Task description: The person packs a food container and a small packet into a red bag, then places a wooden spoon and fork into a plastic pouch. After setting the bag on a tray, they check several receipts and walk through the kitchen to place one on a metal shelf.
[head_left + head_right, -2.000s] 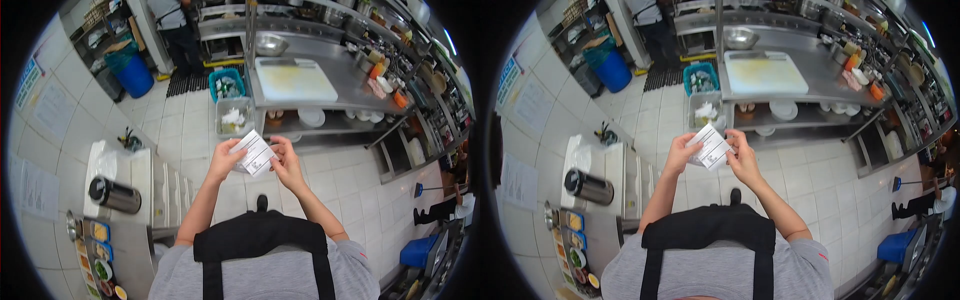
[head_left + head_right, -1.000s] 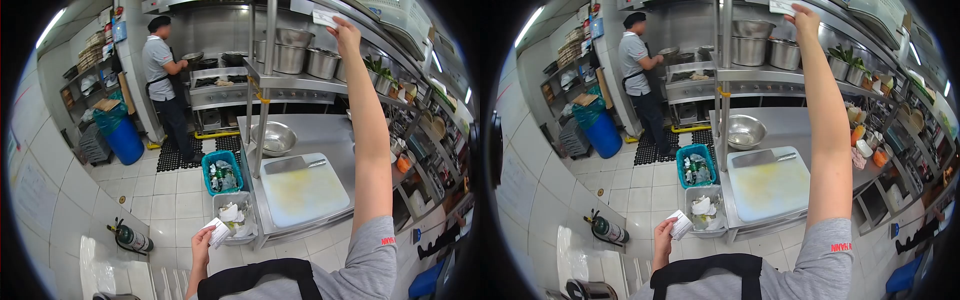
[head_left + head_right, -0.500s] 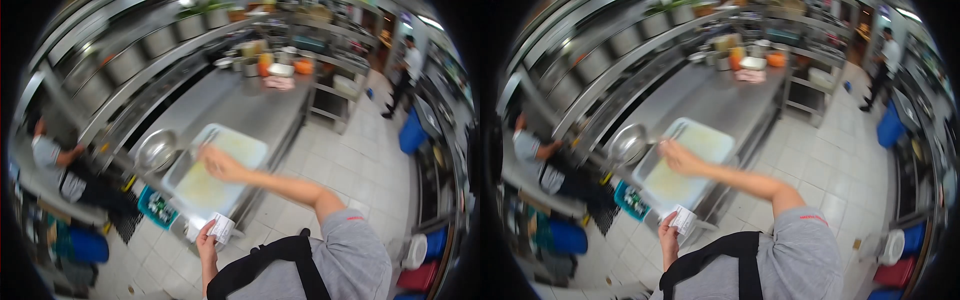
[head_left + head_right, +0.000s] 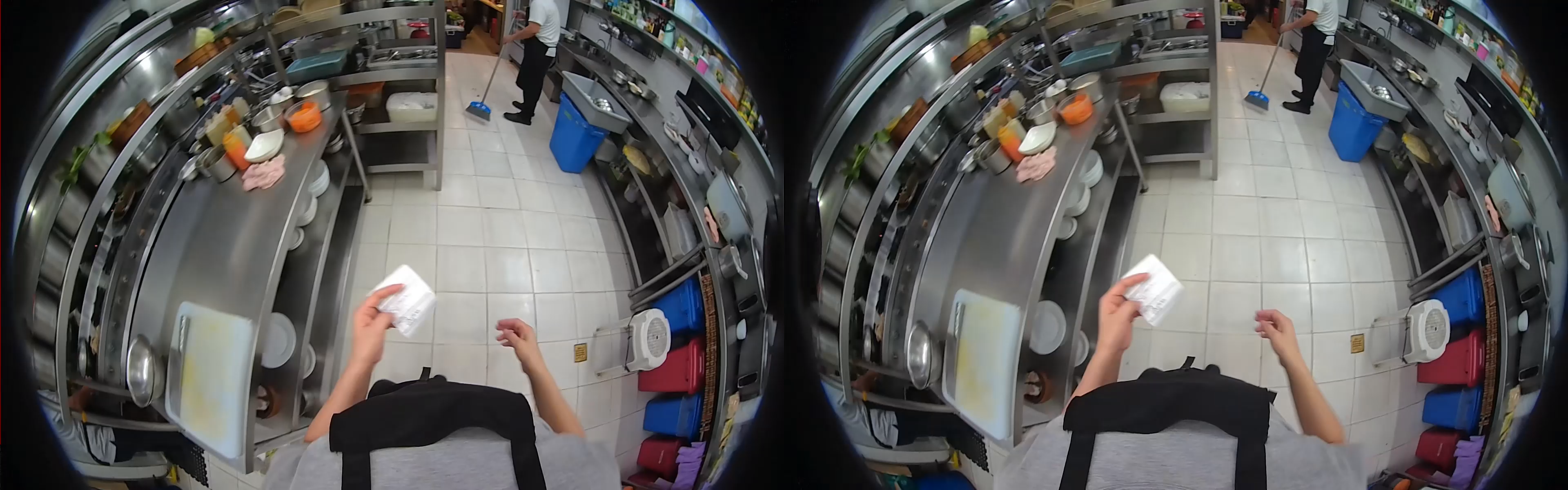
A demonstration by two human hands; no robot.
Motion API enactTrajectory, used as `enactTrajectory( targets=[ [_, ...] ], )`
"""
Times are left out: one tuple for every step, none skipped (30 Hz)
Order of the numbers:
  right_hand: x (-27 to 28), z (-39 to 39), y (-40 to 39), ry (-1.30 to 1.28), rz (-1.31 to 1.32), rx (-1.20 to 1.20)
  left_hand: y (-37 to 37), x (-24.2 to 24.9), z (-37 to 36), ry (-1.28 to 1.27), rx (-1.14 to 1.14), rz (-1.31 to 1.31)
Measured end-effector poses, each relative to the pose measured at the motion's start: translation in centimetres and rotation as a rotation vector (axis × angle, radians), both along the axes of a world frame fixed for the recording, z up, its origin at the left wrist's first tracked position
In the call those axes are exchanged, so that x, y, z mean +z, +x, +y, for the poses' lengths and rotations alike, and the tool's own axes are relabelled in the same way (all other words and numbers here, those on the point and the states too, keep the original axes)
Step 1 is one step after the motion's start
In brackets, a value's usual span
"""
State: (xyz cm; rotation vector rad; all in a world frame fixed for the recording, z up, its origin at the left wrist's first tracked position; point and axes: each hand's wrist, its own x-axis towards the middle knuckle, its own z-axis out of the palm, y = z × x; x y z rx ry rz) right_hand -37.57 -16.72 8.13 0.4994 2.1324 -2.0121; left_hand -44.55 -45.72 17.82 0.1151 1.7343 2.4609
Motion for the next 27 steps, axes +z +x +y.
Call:
enactTrajectory(
  targets=[
    [1.7, -0.3, -1.6, -0.123, 0.147, -0.085, -1.2, 0.5, 2.5, 0.011, -0.006, 0.004],
    [3.6, -0.8, -3.0, -0.215, 0.221, -0.071, -2.4, 0.9, 4.8, -0.002, -0.139, 0.019],
    [5.0, -1.2, -4.5, -0.311, 0.295, -0.056, -3.6, 1.1, 6.6, -0.018, -0.271, 0.037],
    [5.7, -1.1, -6.1, -0.312, 0.300, -0.060, -4.9, 1.0, 8.1, -0.021, -0.275, 0.041],
    [6.2, -1.1, -7.7, -0.558, 0.441, 0.018, -6.4, 1.0, 9.2, -0.051, -0.304, 0.075],
    [6.4, -0.9, -9.6, -0.804, 0.582, 0.095, -7.9, 0.9, 10.0, -0.083, -0.335, 0.107],
    [6.3, -0.5, -11.5, -0.810, 0.582, 0.082, -9.7, 0.8, 10.5, -0.091, -0.345, 0.101],
    [6.2, 0.2, -13.3, -0.835, 0.556, 0.151, -11.8, 0.6, 11.0, -0.129, -0.329, 0.097],
    [6.2, 1.1, -14.8, -0.856, 0.516, 0.216, -13.5, 0.3, 11.5, -0.159, -0.314, 0.082],
    [7.4, 1.7, -16.6, -0.786, 0.490, 0.248, -15.4, 0.6, 12.1, -0.131, -0.312, 0.043],
    [9.1, 2.4, -18.8, -0.716, 0.466, 0.290, -17.6, 1.2, 12.8, -0.102, -0.304, 0.011],
    [9.6, 3.1, -20.7, -0.659, 0.457, 0.323, -19.9, 1.6, 13.6, -0.090, -0.307, -0.008],
    [9.9, 3.8, -22.4, -0.651, 0.440, 0.321, -22.3, 1.9, 14.3, -0.091, -0.308, 0.035],
    [10.3, 4.6, -24.1, -0.611, 0.427, 0.332, -24.2, 2.1, 15.0, -0.092, -0.307, 0.081],
    [10.7, 5.2, -26.0, -0.568, 0.422, 0.345, -26.1, 2.2, 15.7, -0.080, -0.306, 0.080],
    [10.9, 5.9, -27.4, -0.588, 0.413, 0.305, -28.1, 2.5, 16.6, -0.070, -0.319, 0.098],
    [11.0, 6.8, -28.9, -0.572, 0.420, 0.304, -30.3, 2.8, 17.8, -0.060, -0.336, 0.117],
    [11.1, 7.9, -30.3, -0.602, 0.397, 0.277, -32.0, 3.4, 19.1, -0.031, -0.339, 0.093],
    [11.2, 8.9, -31.6, -0.636, 0.373, 0.244, -34.0, 3.6, 20.4, -0.024, -0.351, 0.098],
    [11.3, 10.0, -32.9, -0.629, 0.367, 0.208, -35.8, 3.5, 21.6, -0.023, -0.377, 0.083],
    [11.3, 11.1, -34.2, -0.633, 0.367, 0.189, -37.5, 3.3, 22.8, -0.028, -0.406, 0.062],
    [11.1, 12.2, -35.2, -0.627, 0.377, 0.144, -38.9, 3.0, 24.0, -0.042, -0.424, 0.048],
    [10.7, 12.8, -36.0, -0.626, 0.390, 0.102, -40.1, 2.6, 25.1, -0.048, -0.460, 0.031],
    [10.4, 13.7, -36.9, -0.622, 0.388, 0.036, -41.8, 2.3, 26.3, -0.053, -0.491, 0.025],
    [10.0, 14.7, -38.0, -0.630, 0.403, 0.031, -43.5, 2.0, 27.5, -0.066, -0.498, 0.036],
    [9.4, 15.8, -38.9, -0.623, 0.407, -0.014, -44.8, 1.4, 28.8, -0.074, -0.529, 0.018],
    [8.8, 16.9, -39.8, -0.613, 0.408, -0.060, -46.1, 0.8, 30.1, -0.081, -0.561, -0.001]
  ],
)
